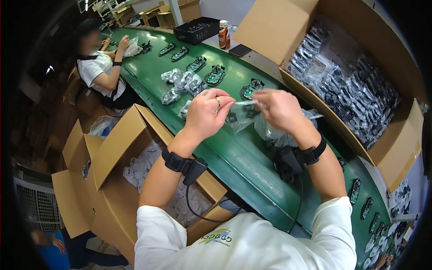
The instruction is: The person assembles small electronic components on a green workbench, fitting white plastic housings onto black circuit boards. They then place the assembled units into a cardboard box and proceed to pack individual black components into clear plastic bags.
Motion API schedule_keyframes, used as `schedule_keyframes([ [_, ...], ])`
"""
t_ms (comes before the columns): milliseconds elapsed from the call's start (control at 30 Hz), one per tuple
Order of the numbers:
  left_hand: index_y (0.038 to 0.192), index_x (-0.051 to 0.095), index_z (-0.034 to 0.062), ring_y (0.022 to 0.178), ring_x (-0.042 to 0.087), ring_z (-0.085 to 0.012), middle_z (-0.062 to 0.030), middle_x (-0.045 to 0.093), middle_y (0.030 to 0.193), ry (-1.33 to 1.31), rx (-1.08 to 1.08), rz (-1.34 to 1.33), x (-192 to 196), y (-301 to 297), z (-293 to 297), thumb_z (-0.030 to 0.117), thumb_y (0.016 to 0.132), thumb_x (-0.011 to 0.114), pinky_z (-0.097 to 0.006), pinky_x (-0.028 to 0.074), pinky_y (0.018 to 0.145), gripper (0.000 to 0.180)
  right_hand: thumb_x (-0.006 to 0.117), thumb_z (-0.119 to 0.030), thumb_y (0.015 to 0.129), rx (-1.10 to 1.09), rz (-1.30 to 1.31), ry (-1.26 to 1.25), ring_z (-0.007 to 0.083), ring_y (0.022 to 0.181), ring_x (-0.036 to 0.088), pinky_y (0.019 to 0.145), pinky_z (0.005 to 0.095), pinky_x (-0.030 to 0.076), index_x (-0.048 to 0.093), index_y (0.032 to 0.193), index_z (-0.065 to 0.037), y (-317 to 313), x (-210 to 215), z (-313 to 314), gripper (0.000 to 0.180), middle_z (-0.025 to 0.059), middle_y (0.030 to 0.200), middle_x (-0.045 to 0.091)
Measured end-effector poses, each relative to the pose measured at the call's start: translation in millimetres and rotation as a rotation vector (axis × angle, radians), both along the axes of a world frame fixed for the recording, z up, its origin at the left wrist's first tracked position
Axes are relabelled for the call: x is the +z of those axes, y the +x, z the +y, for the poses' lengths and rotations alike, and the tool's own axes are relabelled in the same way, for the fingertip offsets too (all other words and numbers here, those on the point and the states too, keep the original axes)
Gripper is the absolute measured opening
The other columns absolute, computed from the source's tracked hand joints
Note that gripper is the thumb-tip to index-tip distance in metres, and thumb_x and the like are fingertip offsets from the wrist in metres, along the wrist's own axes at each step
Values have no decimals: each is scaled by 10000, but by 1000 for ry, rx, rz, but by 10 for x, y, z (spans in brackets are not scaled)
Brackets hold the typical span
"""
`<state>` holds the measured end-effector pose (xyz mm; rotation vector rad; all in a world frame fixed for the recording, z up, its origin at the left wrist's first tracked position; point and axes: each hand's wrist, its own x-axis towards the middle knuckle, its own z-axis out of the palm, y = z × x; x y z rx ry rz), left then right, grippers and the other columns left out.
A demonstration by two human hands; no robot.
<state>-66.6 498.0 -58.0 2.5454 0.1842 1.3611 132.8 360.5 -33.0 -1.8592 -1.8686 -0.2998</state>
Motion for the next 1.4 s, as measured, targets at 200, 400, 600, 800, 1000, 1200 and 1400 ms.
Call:
schedule_keyframes([
  [200, 1006, 761, 16, 820, 648, -170, -98, 713, 928, -207, -132, -79, 59, 47, 69, 8, 919, 673, -291, 513, 711, 124, 664, -139, 868, 72, 233, 172, 383, 901, 687, 769, 451, 564, 756, 1070, -106, -80, 57, 84, 225, 163, 1002, 726],
  [400, 1063, 739, -17, 782, 601, -113, -55, 699, 924, -362, -246, -144, 18, 56, 183, 25, 965, 648, -242, 472, 722, 140, 666, -132, 918, 142, 568, 327, 229, 769, 719, 745, 335, 556, 735, 1105, -62, -153, 116, 32, 212, 185, 915, 735],
  [600, 1439, 521, 29, 1195, 604, -359, -238, 597, 1324, -149, 348, 518, -465, -31, 555, 342, 837, 758, -447, 492, 1003, 719, 653, -105, 851, -48, 431, 221, 291, 616, 612, 688, 353, 535, 630, 818, 18, 0, 175, -119, 129, 150, 715, 665],
  [800, 1051, 677, 58, 1033, 663, -279, -157, 641, 1239, -253, 187, 278, -732, 19, 545, 119, 805, 717, -371, 546, 859, 257, 596, -40, 786, 172, 421, 491, 295, 691, 644, 694, 374, 525, 564, 769, 3, 93, -68, 3, 57, 137, 809, 684],
  [1000, 966, 656, -18, 960, 653, -128, -113, 619, 1242, -774, -308, -152, -567, 125, 222, -100, 876, 574, -240, 555, 763, 147, 735, -489, 849, -63, 566, -111, 339, 965, 705, 864, 411, 542, 626, 1280, -13, 2, -169, 156, 651, 239, 1042, 717],
  [1200, 1237, 633, -41, 1108, 635, -143, -108, 621, 1283, -821, -376, -231, -373, 1, -19, -95, 926, 568, -254, 555, 888, 323, 796, -257, 837, 135, 649, -56, 203, 873, 704, 804, 338, 541, 698, 1209, -57, -72, -164, 167, 434, 141, 1007, 745],
  [1400, 1221, 688, -45, 959, 682, -107, -90, 739, 1101, -871, -241, -44, -398, -109, 42, -7, 944, 665, -233, 543, 869, 281, 778, -219, 867, 250, 692, 9, 142, 791, 670, 760, 304, 530, 745, 1074, -35, -121, -132, 57, 279, 97, 847, 731],
])
